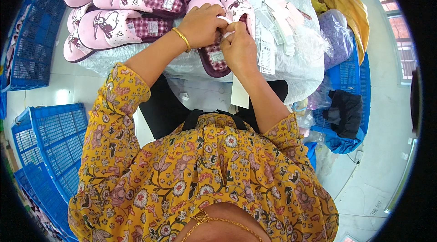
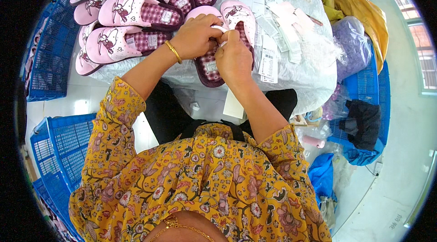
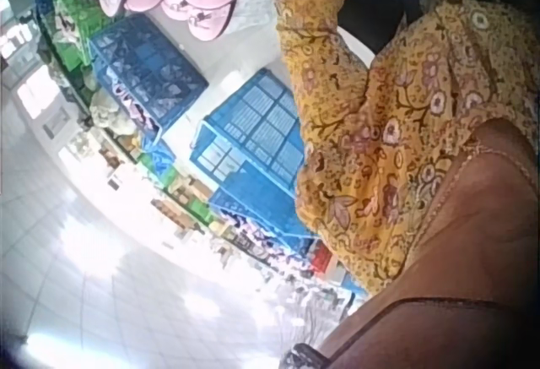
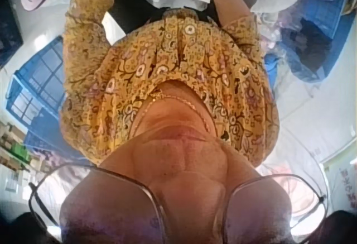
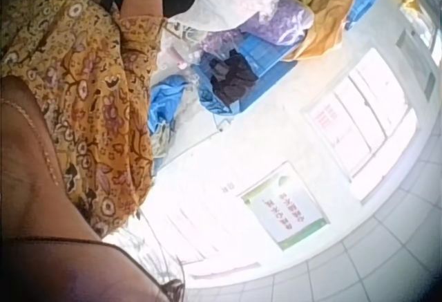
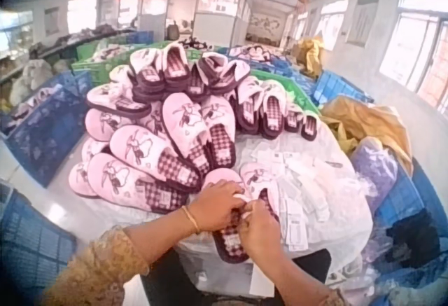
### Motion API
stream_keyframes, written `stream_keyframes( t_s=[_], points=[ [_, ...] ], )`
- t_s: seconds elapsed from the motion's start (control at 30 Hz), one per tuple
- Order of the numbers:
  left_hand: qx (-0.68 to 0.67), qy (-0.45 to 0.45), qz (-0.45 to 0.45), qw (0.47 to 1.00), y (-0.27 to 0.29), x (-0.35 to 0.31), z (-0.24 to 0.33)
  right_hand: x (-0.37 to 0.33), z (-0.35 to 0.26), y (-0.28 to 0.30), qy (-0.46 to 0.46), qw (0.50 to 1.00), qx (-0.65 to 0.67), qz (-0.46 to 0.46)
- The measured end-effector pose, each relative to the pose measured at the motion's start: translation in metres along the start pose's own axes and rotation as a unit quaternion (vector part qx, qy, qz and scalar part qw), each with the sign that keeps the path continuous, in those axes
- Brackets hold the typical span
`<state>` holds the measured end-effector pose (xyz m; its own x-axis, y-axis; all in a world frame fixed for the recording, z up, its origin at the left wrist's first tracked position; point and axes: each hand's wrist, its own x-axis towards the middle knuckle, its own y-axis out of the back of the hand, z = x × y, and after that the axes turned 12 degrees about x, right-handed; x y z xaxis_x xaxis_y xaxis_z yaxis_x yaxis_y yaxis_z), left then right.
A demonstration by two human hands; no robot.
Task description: The person sits on the floor and repeatedly picks up pairs of pink slippers, then attaches small white tags to each slipper by hand. The tagged slippers are placed back into a pile on the floor.
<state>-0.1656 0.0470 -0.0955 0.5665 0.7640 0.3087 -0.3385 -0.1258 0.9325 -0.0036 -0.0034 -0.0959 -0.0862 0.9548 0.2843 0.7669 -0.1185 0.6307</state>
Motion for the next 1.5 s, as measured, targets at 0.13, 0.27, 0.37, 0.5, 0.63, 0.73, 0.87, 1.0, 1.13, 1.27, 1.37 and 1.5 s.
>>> stream_keyframes(
  t_s=[0.13, 0.27, 0.37, 0.5, 0.63, 0.73, 0.87, 1.0, 1.13, 1.27, 1.37, 1.5],
  points=[
    [0.023, -0.063, -0.026, 0.997, 0.001, 0.013, -0.011, 0.000, 0.000, 0.001, 0.003, 1.000, 0.014, 0.009],
    [0.045, -0.118, -0.027, 0.992, -0.001, 0.017, -0.013, 0.001, 0.005, 0.002, 0.015, 1.000, 0.003, 0.023],
    [0.133, -0.161, -0.006, 0.978, 0.000, 0.019, -0.008, -0.002, 0.005, 0.015, 0.050, 0.995, 0.085, 0.003],
    [0.216, -0.173, -0.016, 0.961, 0.004, 0.023, 0.002, -0.016, 0.010, 0.053, -0.035, 0.993, 0.111, 0.003],
    [0.169, -0.178, 0.010, 0.969, 0.007, 0.018, -0.003, -0.055, 0.018, 0.089, -0.072, 0.988, 0.136, -0.028],
    [0.096, -0.170, 0.011, 0.981, 0.010, 0.017, -0.012, -0.081, 0.036, 0.092, -0.046, 0.988, 0.124, -0.078],
    [0.026, -0.101, -0.013, 0.994, 0.023, 0.014, -0.010, -0.100, 0.036, 0.077, -0.213, 0.945, 0.230, -0.095],
    [0.013, -0.049, -0.026, 0.998, 0.028, 0.007, 0.002, -0.106, 0.005, 0.070, -0.151, 0.983, 0.093, -0.047],
    [0.014, -0.088, 0.019, 0.996, 0.021, 0.006, -0.006, -0.108, 0.005, 0.066, -0.035, 0.998, -0.030, -0.034],
    [0.005, -0.062, -0.009, 0.998, 0.028, 0.007, 0.001, -0.106, 0.021, 0.071, -0.018, 0.999, -0.015, -0.035],
    [-0.028, -0.071, 0.024, 0.997, 0.026, 0.007, 0.000, -0.094, 0.014, 0.091, -0.050, 0.995, 0.061, -0.055],
    [-0.080, -0.062, 0.058, 0.993, 0.016, 0.005, -0.002, -0.063, 0.006, 0.109, -0.117, 0.961, 0.235, -0.085]
  ],
)
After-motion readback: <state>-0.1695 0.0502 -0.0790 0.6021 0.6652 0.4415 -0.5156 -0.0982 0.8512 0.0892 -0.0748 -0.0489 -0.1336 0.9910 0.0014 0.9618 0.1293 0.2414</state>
